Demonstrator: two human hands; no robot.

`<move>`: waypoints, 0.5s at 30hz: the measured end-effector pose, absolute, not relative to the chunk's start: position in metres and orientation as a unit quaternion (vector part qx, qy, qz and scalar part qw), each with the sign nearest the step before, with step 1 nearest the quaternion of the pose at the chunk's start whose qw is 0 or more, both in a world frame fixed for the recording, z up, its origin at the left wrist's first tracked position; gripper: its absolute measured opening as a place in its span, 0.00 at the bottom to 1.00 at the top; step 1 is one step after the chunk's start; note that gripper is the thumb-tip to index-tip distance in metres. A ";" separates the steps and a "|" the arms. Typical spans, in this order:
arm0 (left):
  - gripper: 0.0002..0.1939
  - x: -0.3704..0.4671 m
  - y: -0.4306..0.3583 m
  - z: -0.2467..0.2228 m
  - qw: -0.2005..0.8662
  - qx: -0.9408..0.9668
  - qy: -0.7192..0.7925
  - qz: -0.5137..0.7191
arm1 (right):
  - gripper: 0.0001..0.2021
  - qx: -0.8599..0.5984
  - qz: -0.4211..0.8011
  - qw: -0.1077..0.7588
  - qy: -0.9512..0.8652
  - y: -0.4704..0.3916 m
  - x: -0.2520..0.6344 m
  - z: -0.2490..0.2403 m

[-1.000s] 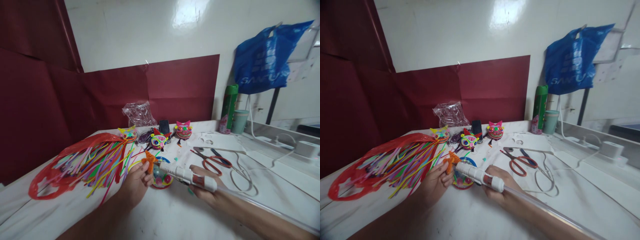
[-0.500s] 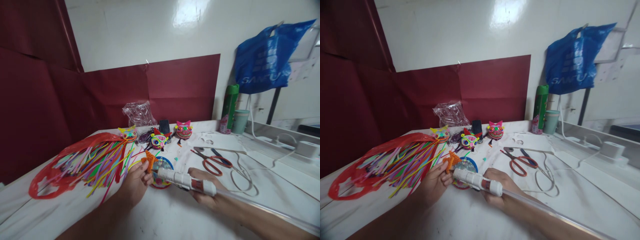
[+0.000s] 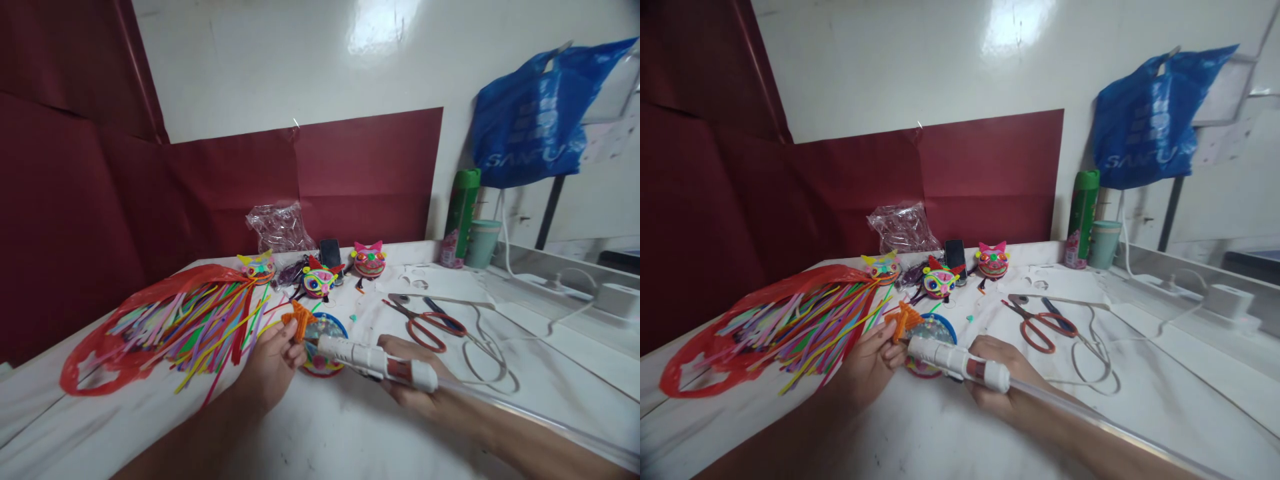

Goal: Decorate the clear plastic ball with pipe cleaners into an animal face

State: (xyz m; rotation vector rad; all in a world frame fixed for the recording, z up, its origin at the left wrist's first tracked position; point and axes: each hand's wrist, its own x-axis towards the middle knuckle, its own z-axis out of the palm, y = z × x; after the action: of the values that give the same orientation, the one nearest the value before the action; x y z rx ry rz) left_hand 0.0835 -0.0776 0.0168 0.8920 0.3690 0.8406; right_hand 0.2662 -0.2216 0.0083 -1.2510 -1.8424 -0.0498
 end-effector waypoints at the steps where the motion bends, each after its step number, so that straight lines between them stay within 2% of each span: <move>1: 0.17 0.084 -0.078 0.017 0.794 0.424 0.172 0.401 | 0.09 -0.504 -0.033 0.444 -0.740 -0.222 0.269 0.009; 5: 0.16 0.085 -0.077 0.016 0.750 0.459 0.189 0.437 | 0.08 -0.628 -0.095 0.406 -0.657 -0.218 0.294 0.014; 9: 0.13 0.084 -0.077 0.015 0.742 0.488 0.190 0.418 | 0.08 -0.751 -0.149 0.265 -0.586 -0.204 0.331 0.010; 12: 0.09 0.083 -0.075 0.014 0.738 0.506 0.185 0.407 | 0.09 -0.775 -0.134 0.151 -0.599 -0.195 0.352 0.000; 15: 0.05 0.082 -0.073 0.014 0.737 0.518 0.169 0.400 | 0.09 -0.782 -0.099 0.097 -0.608 -0.193 0.361 -0.008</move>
State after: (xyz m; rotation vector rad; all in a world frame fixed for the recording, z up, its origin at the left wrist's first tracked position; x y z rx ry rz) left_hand 0.0819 -0.0733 0.0140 1.1373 0.3709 0.8780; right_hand 0.3614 -0.1927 -0.0084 -2.3151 -1.8006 -0.2923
